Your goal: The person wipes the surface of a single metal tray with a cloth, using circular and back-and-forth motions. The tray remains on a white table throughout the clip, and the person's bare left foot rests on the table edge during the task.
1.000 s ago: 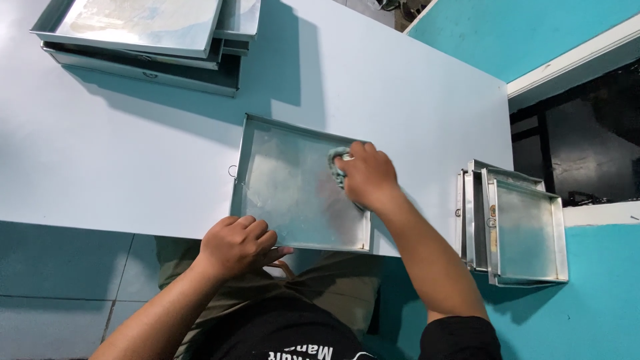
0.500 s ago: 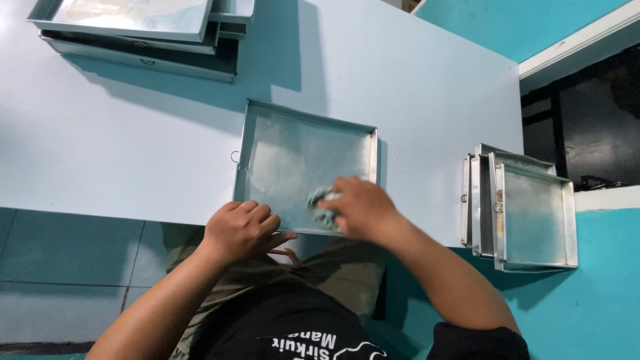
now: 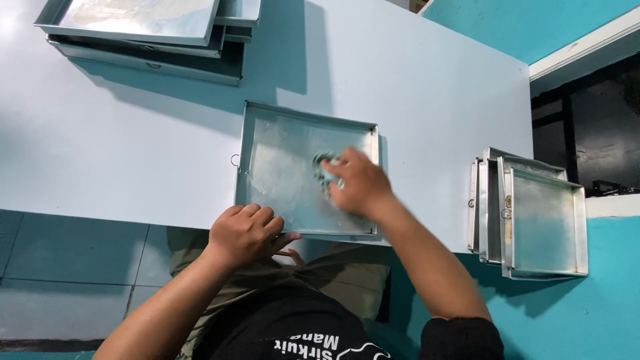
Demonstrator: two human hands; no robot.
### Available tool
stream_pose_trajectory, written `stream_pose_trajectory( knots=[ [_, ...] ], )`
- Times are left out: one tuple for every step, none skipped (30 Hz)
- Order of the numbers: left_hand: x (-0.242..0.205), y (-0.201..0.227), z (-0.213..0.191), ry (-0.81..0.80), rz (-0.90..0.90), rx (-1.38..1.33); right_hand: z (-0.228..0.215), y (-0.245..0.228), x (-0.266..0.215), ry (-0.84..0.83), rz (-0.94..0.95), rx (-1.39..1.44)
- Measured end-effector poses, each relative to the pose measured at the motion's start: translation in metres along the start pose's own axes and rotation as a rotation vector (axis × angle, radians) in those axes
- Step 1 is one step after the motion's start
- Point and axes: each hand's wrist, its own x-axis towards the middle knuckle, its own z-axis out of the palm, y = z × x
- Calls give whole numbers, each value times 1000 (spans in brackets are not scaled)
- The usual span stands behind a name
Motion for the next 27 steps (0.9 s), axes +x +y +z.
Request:
stream_pose_trajectory(
  knots=[
    [0, 1, 0, 2, -1, 0, 2, -8, -9, 0, -1, -3],
    [0, 0, -1, -8, -3, -10, 5, -15, -17, -1, -98, 31],
    [0, 0, -1, -18, -5, -19, 7, -23, -26, -2, -196, 65],
    [0, 0, -2, -14, -5, -16, 4, -26, -31, 1, -198, 62],
    [0, 0, -4, -23, 0, -29, 1, -29, -36, -21, -245, 58],
    [2, -1, -5, -31, 8, -41, -2, -32, -40, -42, -290, 53],
    [2, -1, -6, -25, 9, -38, -13, -32, -36, -37, -292, 48],
    [2, -1, -6, -39, 20, -34, -23, -32, -32, -105, -224, 35],
    [2, -2, -6, -53, 32, -30, -34, -32, -28, -171, -156, 22],
    [3, -3, -7, -48, 29, -28, -30, -20, -20, -170, -159, 17],
    [3, -4, -7, -53, 39, -43, -26, -9, -11, -96, -40, -37],
    [2, -5, -7, -62, 45, -60, -22, 2, -2, -26, 77, -88],
    [3, -5, -7, -60, 38, -59, -14, 15, 7, -29, 71, -92],
    [2, -5, -6, -45, 51, -56, -5, 27, 16, 17, 132, -137],
    [2, -5, -6, -30, 64, -52, 4, 40, 26, 64, 192, -182],
    [2, -6, -5, -33, 59, -51, 8, 37, 34, 60, 187, -180],
    [2, -6, -5, -32, 61, -61, 12, 34, 42, 62, 180, -211],
    [2, -7, -5, -32, 70, -73, 17, 32, 48, 65, 180, -240],
    [1, -7, -4, -37, 72, -75, 16, 24, 54, 63, 182, -236],
    [1, -7, -3, -34, 83, -49, 13, 16, 61, 59, 151, -231],
    [0, -7, -3, -31, 95, -23, 11, 8, 67, 55, 120, -226],
    [-1, -6, -2, -32, 99, -22, 14, 7, 71, 58, 123, -224],
    [-2, -6, -1, -32, 84, -24, 18, 4, 74, 106, 68, -226],
    [-3, -5, 0, -29, 69, -26, 20, 2, 78, 156, 12, -230],
    [-3, -5, -2, -27, 73, -24, 17, -2, 75, 161, 14, -230],
    [-2, -4, -3, -23, 65, -21, 14, -5, 72, 166, -8, -217],
    [-2, -3, -5, -18, 58, -18, 11, -8, 69, 171, -30, -204]
  ],
)
